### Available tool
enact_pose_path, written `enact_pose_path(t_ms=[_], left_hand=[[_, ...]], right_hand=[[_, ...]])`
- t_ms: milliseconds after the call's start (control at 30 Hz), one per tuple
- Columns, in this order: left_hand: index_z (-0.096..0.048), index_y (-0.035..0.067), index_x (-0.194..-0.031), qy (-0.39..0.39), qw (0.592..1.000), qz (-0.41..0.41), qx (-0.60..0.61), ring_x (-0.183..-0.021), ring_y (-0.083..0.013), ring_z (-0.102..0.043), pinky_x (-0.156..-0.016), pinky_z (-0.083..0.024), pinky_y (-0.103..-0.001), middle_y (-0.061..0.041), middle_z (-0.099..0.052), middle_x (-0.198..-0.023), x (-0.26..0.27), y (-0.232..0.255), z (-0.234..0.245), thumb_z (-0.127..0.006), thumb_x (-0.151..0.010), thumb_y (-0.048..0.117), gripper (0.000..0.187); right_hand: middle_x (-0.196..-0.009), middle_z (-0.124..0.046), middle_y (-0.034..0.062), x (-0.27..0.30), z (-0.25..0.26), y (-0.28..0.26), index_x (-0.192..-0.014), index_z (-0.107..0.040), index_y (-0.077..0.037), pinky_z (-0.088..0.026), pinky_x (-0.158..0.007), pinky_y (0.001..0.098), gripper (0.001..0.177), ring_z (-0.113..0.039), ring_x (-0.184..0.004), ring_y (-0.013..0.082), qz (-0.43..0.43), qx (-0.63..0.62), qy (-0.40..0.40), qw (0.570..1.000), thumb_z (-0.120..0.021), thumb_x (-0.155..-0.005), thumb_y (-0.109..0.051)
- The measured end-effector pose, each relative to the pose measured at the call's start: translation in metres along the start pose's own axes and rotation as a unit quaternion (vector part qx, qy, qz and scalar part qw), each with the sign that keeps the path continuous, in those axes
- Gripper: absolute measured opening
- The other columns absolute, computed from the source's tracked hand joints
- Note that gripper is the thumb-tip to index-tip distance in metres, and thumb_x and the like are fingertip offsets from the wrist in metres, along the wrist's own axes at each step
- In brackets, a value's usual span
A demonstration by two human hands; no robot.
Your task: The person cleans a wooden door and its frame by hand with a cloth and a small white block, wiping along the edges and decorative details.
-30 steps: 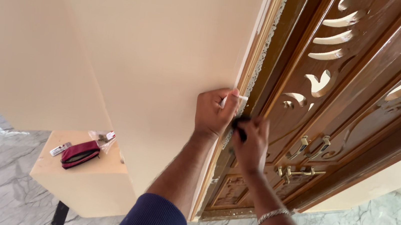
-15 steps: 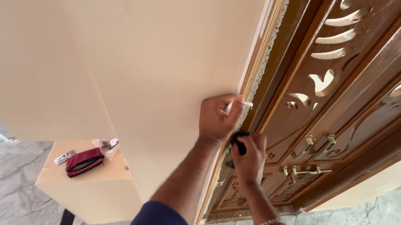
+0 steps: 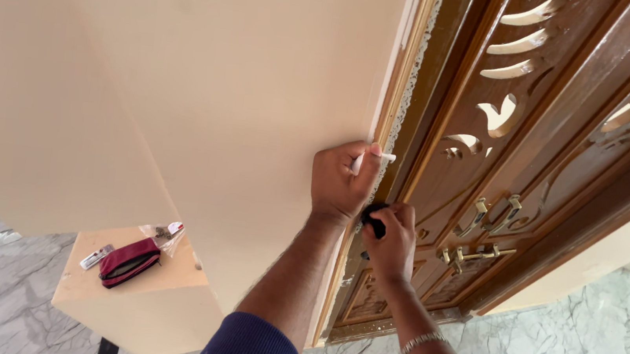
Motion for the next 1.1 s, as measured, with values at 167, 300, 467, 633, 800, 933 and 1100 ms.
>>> enact_pose_path(t_ms=[167,300,467,633,800,933,1100], left_hand=[[-0.068,0.006,-0.074,0.003,0.999,-0.02,0.034,-0.049,-0.0125,-0.046,-0.048,-0.039,-0.033,-0.004,-0.049,-0.052,0.003,0.0,0.001,-0.06,-0.097,0.041,0.043],[-0.061,0.003,-0.068,0.004,1.0,-0.026,0.017,-0.051,-0.0152,-0.044,-0.051,-0.038,-0.034,-0.007,-0.047,-0.054,0.002,-0.003,-0.001,-0.062,-0.1,0.042,0.05],[-0.067,0.004,-0.071,0.014,1.0,-0.01,-0.004,-0.048,-0.0152,-0.045,-0.049,-0.036,-0.034,-0.008,-0.047,-0.053,0.001,-0.005,-0.002,-0.061,-0.097,0.041,0.045],[-0.07,0.005,-0.074,0.018,0.999,-0.031,0.032,-0.051,-0.0101,-0.056,-0.052,-0.043,-0.029,-0.002,-0.058,-0.054,-0.001,-0.001,-0.002,-0.059,-0.099,0.036,0.041],[-0.066,0.005,-0.064,0.021,0.996,0.032,0.075,-0.051,-0.0082,-0.058,-0.053,-0.047,-0.028,-0.001,-0.059,-0.054,0.002,-0.002,-0.009,-0.055,-0.105,0.03,0.049],[-0.067,0.004,-0.07,0.048,0.989,0.093,0.109,-0.05,-0.0092,-0.056,-0.05,-0.046,-0.03,-0.002,-0.059,-0.055,0.014,0.0,-0.022,-0.057,-0.102,0.03,0.042],[-0.07,0.003,-0.067,-0.028,0.996,0.04,0.069,-0.048,-0.0101,-0.058,-0.078,-0.059,-0.026,-0.005,-0.063,-0.055,0.032,0.022,-0.083,-0.06,-0.104,0.034,0.05]], right_hand=[[-0.118,-0.058,0.0152,-0.018,0.011,-0.036,-0.098,-0.07,-0.003,-0.056,-0.089,0.0413,0.023,-0.064,-0.107,0.0338,0.067,-0.026,0.113,0.991,-0.077,-0.077,0.002],[-0.118,-0.059,0.0134,-0.014,0.008,-0.026,-0.095,-0.071,-0.004,-0.057,-0.086,0.0397,0.023,-0.067,-0.1,0.0303,0.056,-0.009,0.079,0.995,-0.075,-0.074,0.003],[-0.115,-0.06,0.013,-0.012,0.006,-0.001,-0.096,-0.071,-0.004,-0.057,-0.085,0.0397,0.025,-0.066,-0.102,0.0306,0.04,0.015,-0.008,0.999,-0.077,-0.072,0.002],[-0.106,-0.064,0.0116,-0.017,0.016,0.022,-0.102,-0.073,-0.004,-0.056,-0.087,0.0393,0.028,-0.068,-0.099,0.0285,0.004,-0.03,-0.061,0.998,-0.082,-0.077,-0.007],[-0.107,-0.068,0.0076,-0.024,0.031,0.054,-0.11,-0.073,-0.005,-0.059,-0.08,0.0381,0.029,-0.072,-0.095,0.0217,-0.096,-0.111,-0.129,0.981,-0.08,-0.084,-0.015],[-0.103,-0.074,0.0125,-0.034,0.029,0.082,-0.116,-0.069,-0.007,-0.06,-0.081,0.0384,0.024,-0.072,-0.091,0.024,-0.289,-0.408,-0.135,0.856,-0.07,-0.092,-0.009],[-0.11,-0.069,0.0139,-0.053,0.068,0.122,-0.124,-0.059,-0.009,-0.06,-0.083,0.042,0.024,-0.07,-0.096,0.0286,-0.357,-0.596,-0.066,0.716,-0.047,-0.104,-0.009]])
Point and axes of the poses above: each hand's wrist, its own x-axis away from the middle knuckle, its own z-axis out of the back of the hand, y = z × x, the point moved 4 cm from there along -x, towards the middle knuckle
